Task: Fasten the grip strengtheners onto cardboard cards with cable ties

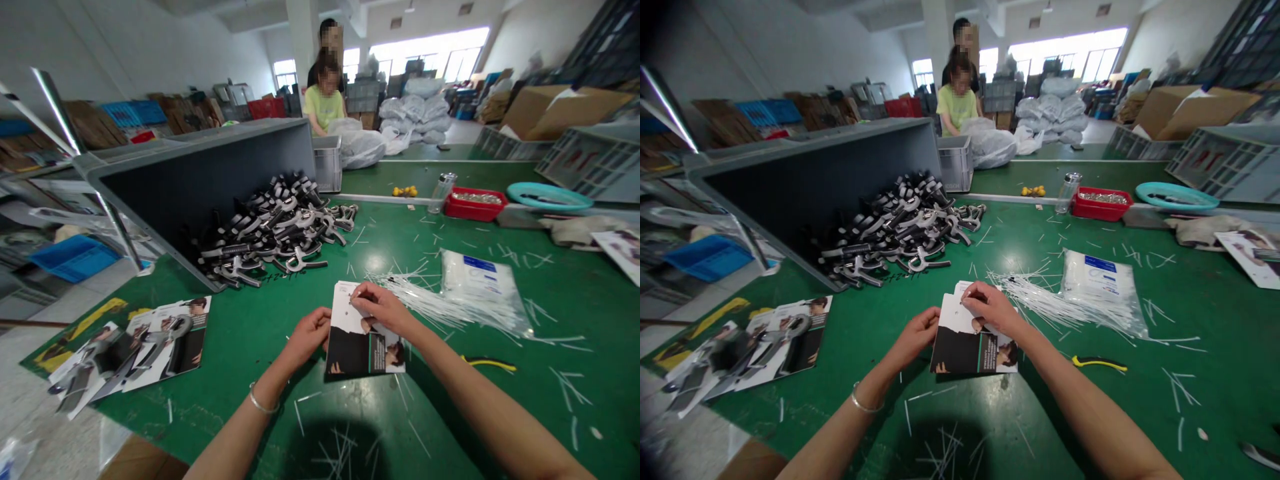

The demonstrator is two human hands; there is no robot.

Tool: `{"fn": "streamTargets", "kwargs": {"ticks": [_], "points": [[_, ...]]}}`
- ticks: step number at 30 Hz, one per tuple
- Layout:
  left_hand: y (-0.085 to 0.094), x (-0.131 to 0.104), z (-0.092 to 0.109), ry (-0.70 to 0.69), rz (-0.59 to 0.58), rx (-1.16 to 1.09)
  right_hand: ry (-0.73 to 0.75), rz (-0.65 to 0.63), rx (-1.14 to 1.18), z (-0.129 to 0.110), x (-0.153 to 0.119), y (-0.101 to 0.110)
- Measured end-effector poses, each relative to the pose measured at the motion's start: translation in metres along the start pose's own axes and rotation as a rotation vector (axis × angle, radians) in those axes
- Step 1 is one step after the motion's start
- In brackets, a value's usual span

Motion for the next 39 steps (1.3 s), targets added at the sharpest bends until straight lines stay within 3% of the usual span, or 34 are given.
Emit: {"fn": "streamTargets", "kwargs": {"ticks": [4, 9, 13, 15, 18, 20, 24, 31, 35, 39], "points": [[0.008, -0.023, -0.012, -0.014, 0.011, 0.057, 0.038, -0.023, -0.032, 0.008, 0.011, 0.001], [0.014, -0.049, 0.011, -0.21, -0.107, 0.397, 0.029, -0.046, -0.019, 0.014, 0.02, 0.003], [0.012, -0.054, 0.019, -0.287, -0.202, 0.512, 0.021, -0.105, 0.026, 0.017, 0.022, 0.002], [0.01, -0.05, 0.018, -0.316, -0.125, 0.58, 0.007, -0.137, 0.054, 0.018, 0.021, -0.001], [0.008, -0.037, 0.013, -0.366, 0.089, 0.622, -0.02, -0.2, 0.069, 0.02, 0.019, -0.008], [0.006, -0.026, 0.008, -0.364, 0.148, 0.578, -0.008, -0.215, 0.048, 0.02, 0.018, -0.014], [0.002, -0.013, -0.001, -0.336, 0.132, 0.496, 0.029, -0.157, -0.037, 0.02, 0.016, -0.022], [-0.001, -0.023, -0.012, -0.286, 0.17, 0.422, 0.225, -0.173, -0.326, 0.018, 0.007, -0.022], [-0.003, -0.025, -0.018, -0.17, 0.243, 0.086, 0.165, -0.24, -0.372, 0.022, 0.002, -0.026], [-0.003, -0.029, -0.013, -0.12, 0.25, -0.102, 0.272, -0.188, -0.386, 0.023, 0.0, -0.035]]}}
Point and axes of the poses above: each hand's wrist, its own x-axis towards the middle knuckle, its own y-axis out of the back of the hand, z = x × y, the point moved 2 cm from there along x, towards the middle knuckle, and after that the axes turned 1 degree about -x, right-handed, at the moved point
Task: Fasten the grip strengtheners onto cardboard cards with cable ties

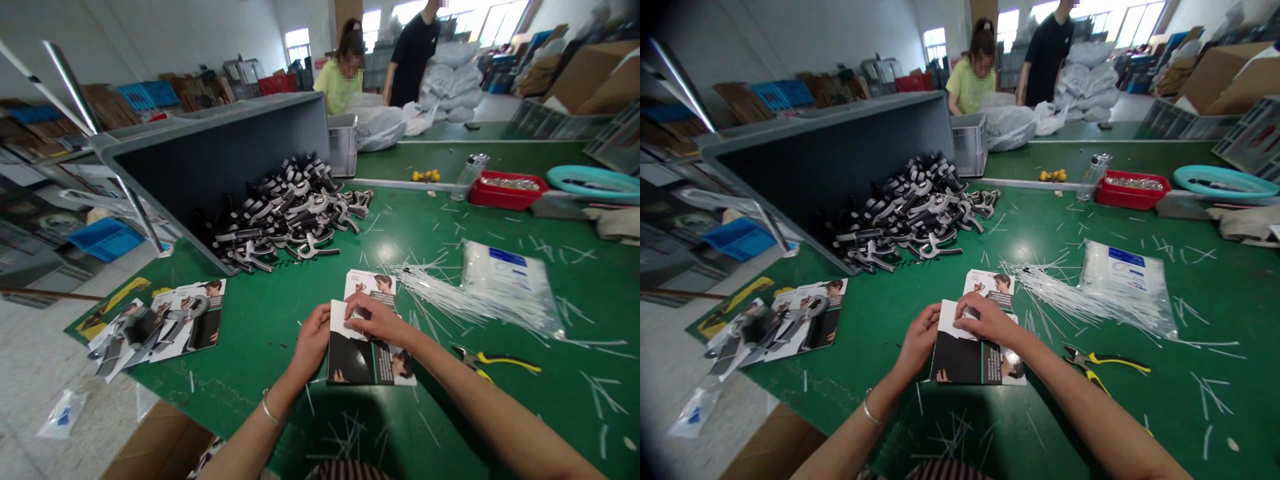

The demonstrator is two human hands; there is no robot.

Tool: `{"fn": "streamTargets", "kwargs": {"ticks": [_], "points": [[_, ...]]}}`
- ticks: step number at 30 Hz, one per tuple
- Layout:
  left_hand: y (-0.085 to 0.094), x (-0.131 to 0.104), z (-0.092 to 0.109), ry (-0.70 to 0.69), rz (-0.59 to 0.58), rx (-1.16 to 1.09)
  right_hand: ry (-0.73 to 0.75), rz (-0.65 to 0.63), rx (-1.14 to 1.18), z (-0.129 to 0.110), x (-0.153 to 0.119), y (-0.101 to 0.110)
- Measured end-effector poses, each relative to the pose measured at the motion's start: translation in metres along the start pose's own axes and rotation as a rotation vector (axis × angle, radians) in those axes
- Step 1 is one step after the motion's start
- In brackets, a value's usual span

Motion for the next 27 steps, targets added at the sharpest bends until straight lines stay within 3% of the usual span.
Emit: {"fn": "streamTargets", "kwargs": {"ticks": [5, 11, 16, 19, 23, 27], "points": [[0.007, -0.001, 0.01, 0.039, 0.152, 0.113, 0.069, 0.049, -0.045, -0.003, 0.001, -0.008], [0.002, 0.008, 0.008, 0.054, 0.113, 0.109, 0.135, 0.102, -0.393, -0.018, 0.0, -0.009], [-0.004, 0.01, 0.003, -0.001, 0.172, 0.115, 0.175, 0.164, -0.529, -0.024, -0.001, -0.013], [-0.007, 0.009, -0.003, -0.01, 0.263, 0.117, 0.238, 0.134, -0.578, -0.03, -0.003, -0.014], [-0.004, 0.002, -0.015, 0.032, 0.433, 0.017, 0.239, 0.186, -0.563, -0.033, -0.017, 0.002], [0.009, -0.007, -0.024, 0.155, 0.396, -0.185, 0.073, 0.369, -0.573, -0.017, -0.059, 0.024]]}}
Point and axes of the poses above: each hand's wrist, its own x-axis towards the middle knuckle, its own y-axis out of the back of the hand, z = x × y, the point moved 2 cm from there along x, towards the middle knuckle, and after that the axes turned 1 degree about -x, right-handed, at the moved point
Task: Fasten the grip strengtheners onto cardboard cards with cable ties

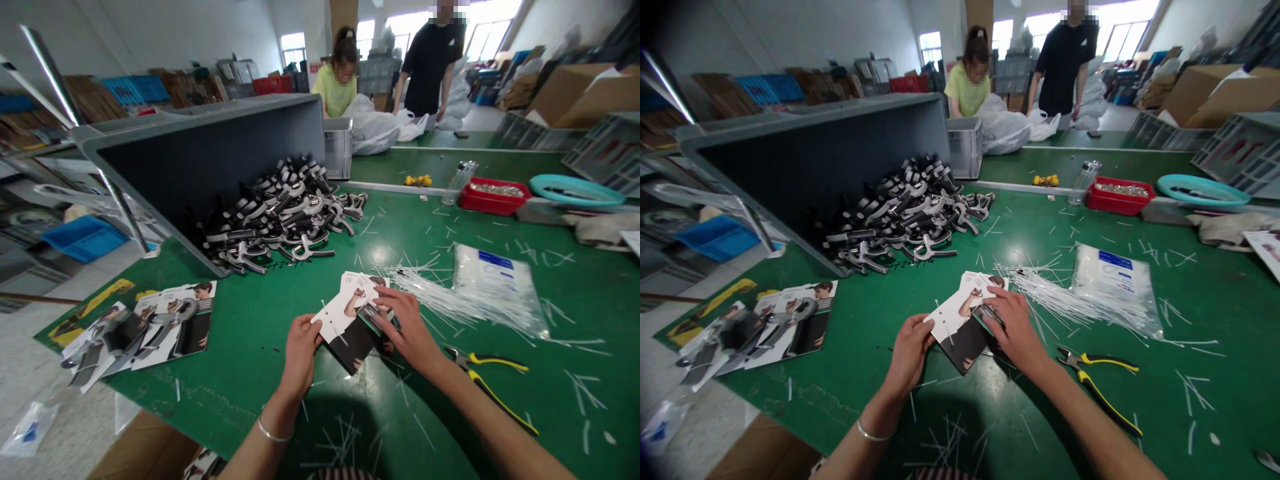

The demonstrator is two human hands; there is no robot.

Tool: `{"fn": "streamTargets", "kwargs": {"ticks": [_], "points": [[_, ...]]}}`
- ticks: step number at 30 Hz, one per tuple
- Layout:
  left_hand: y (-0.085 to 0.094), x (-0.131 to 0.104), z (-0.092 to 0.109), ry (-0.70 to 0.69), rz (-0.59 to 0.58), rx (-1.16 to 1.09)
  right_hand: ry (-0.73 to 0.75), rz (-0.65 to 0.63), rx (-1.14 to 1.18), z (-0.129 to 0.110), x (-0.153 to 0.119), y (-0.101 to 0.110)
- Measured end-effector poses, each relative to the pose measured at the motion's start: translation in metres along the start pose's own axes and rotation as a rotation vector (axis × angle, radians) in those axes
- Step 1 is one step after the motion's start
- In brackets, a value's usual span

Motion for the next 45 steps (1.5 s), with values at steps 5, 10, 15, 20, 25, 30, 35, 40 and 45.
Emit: {"fn": "streamTargets", "kwargs": {"ticks": [5, 10, 15, 20, 25, 30, 35, 40, 45], "points": [[0.008, -0.007, -0.007, 0.131, -0.161, 0.062, -0.152, -0.104, 0.048, 0.015, -0.058, -0.006], [-0.014, -0.029, -0.034, 0.044, -0.119, 0.059, -0.1, -0.152, 0.03, 0.034, -0.042, -0.019], [-0.008, -0.028, -0.03, -0.077, -0.294, 0.421, -0.053, -0.17, 0.054, 0.052, -0.015, -0.015], [0.029, 0.035, 0.039, -0.534, -0.109, 0.946, -0.093, -0.018, -0.008, 0.053, -0.037, -0.031], [0.012, 0.132, 0.076, -0.536, -0.056, 1.062, -0.058, -0.033, -0.042, 0.047, -0.03, -0.043], [-0.019, 0.195, 0.088, -0.514, 0.066, 1.047, -0.064, -0.061, -0.009, 0.032, -0.015, -0.032], [-0.017, 0.217, 0.096, -0.456, -0.001, 0.985, -0.159, 0.023, -0.002, 0.025, -0.024, -0.017], [-0.021, 0.173, 0.111, -0.45, -0.108, 0.772, -0.083, 0.019, -0.043, 0.013, -0.001, -0.004], [-0.038, 0.087, 0.127, -0.242, -0.341, 0.47, 0.025, -0.067, -0.197, -0.023, 0.044, 0.004]]}}
Point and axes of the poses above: each hand's wrist, its own x-axis towards the middle knuckle, its own y-axis out of the back of the hand, z = x × y, the point moved 2 cm from there along x, towards the middle knuckle, and after that the axes turned 1 degree about -x, right-handed, at the moved point
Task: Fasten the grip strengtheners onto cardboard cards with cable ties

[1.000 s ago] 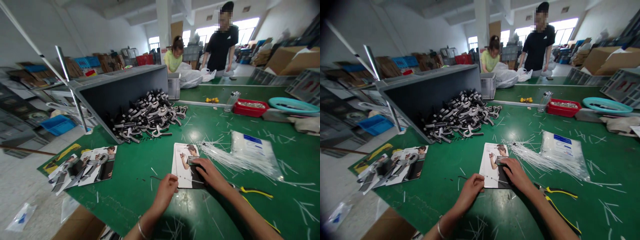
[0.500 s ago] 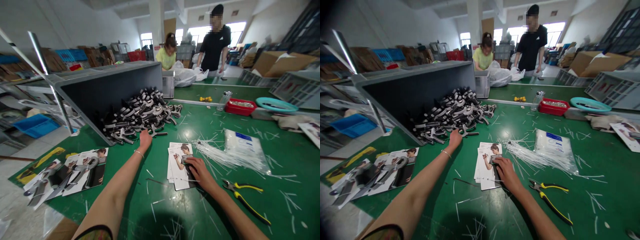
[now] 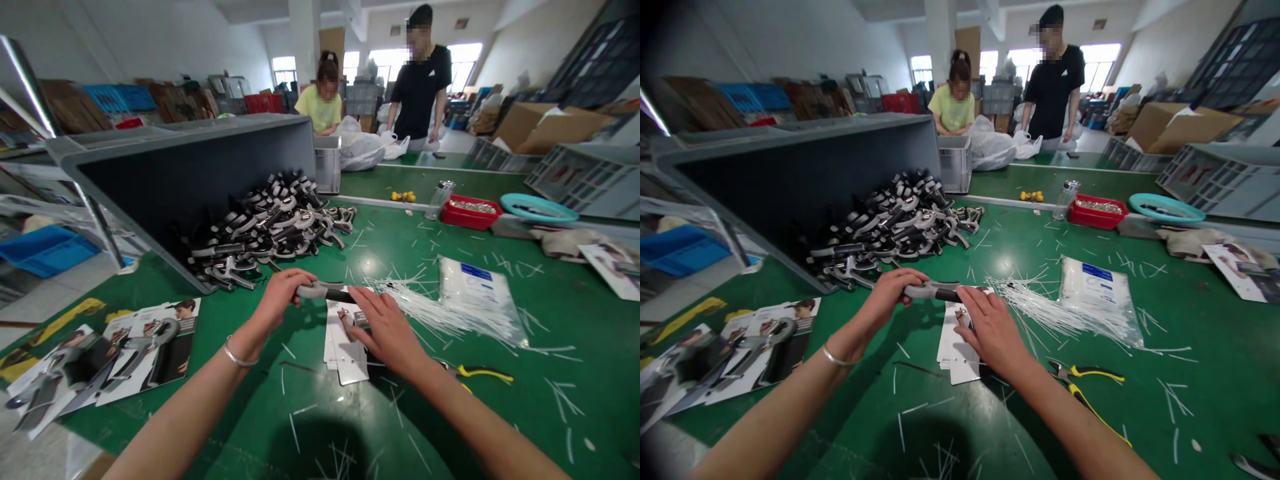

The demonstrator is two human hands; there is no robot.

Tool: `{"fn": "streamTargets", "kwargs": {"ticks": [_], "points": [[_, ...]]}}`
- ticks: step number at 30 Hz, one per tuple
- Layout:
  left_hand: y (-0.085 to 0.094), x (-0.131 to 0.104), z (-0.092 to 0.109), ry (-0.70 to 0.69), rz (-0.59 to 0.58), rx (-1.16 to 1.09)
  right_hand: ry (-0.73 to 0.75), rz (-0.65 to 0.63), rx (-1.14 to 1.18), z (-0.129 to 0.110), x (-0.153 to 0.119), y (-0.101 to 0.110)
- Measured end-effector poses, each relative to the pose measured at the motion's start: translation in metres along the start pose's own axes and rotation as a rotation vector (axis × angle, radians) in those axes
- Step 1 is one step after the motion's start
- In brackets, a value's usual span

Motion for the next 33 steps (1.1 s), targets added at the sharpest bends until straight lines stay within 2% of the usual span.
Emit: {"fn": "streamTargets", "kwargs": {"ticks": [2, 4, 5, 7, 10, 12, 14, 17, 19, 22, 25, 28, 30, 33], "points": [[-0.01, -0.021, 0.015, 0.071, -0.103, -0.103, -0.01, -0.017, 0.026, -0.006, 0.007, 0.006], [-0.018, -0.035, 0.024, 0.072, -0.197, -0.134, -0.062, -0.011, 0.146, -0.004, 0.005, 0.012], [-0.022, -0.039, 0.027, 0.029, -0.209, -0.1, -0.105, -0.017, 0.236, -0.001, 0.002, 0.015], [-0.03, -0.044, 0.025, -0.136, -0.152, 0.085, -0.235, -0.06, 0.448, 0.009, -0.006, 0.017], [-0.048, -0.05, 0.002, -0.386, -0.054, 0.472, -0.497, -0.163, 0.801, 0.024, -0.02, 0.01], [-0.06, -0.052, -0.022, -0.444, -0.072, 0.615, -0.622, -0.225, 1.009, 0.031, -0.028, 0.002], [-0.067, -0.052, -0.046, -0.454, -0.093, 0.657, -0.683, -0.305, 1.105, 0.036, -0.034, -0.007], [-0.07, -0.051, -0.072, -0.437, -0.126, 0.67, -0.672, -0.382, 0.96, 0.041, -0.038, -0.017], [-0.071, -0.054, -0.082, -0.414, -0.164, 0.672, -0.568, -0.367, 0.749, 0.043, -0.04, -0.019], [-0.073, -0.064, -0.09, -0.398, -0.219, 0.692, -0.396, -0.345, 0.408, 0.043, -0.049, -0.02], [-0.074, -0.07, -0.089, -0.384, -0.253, 0.746, -0.34, -0.275, 0.11, 0.044, -0.062, -0.017], [-0.077, -0.063, -0.082, -0.368, -0.237, 0.715, -0.224, -0.177, 0.082, 0.041, -0.066, -0.016], [-0.081, -0.051, -0.078, -0.344, -0.163, 0.622, -0.149, -0.178, 0.166, 0.039, -0.064, -0.02], [-0.092, -0.037, -0.077, -0.26, -0.074, 0.425, -0.139, -0.177, 0.224, 0.039, -0.057, -0.03]]}}
Point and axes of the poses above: each hand's wrist, its own x-axis towards the middle knuckle, its own y-axis out of the back of the hand, z = x × y, the point moved 2 cm from there along x, towards the middle knuckle, and after that the axes turned 1 degree about -x, right-handed, at the moved point
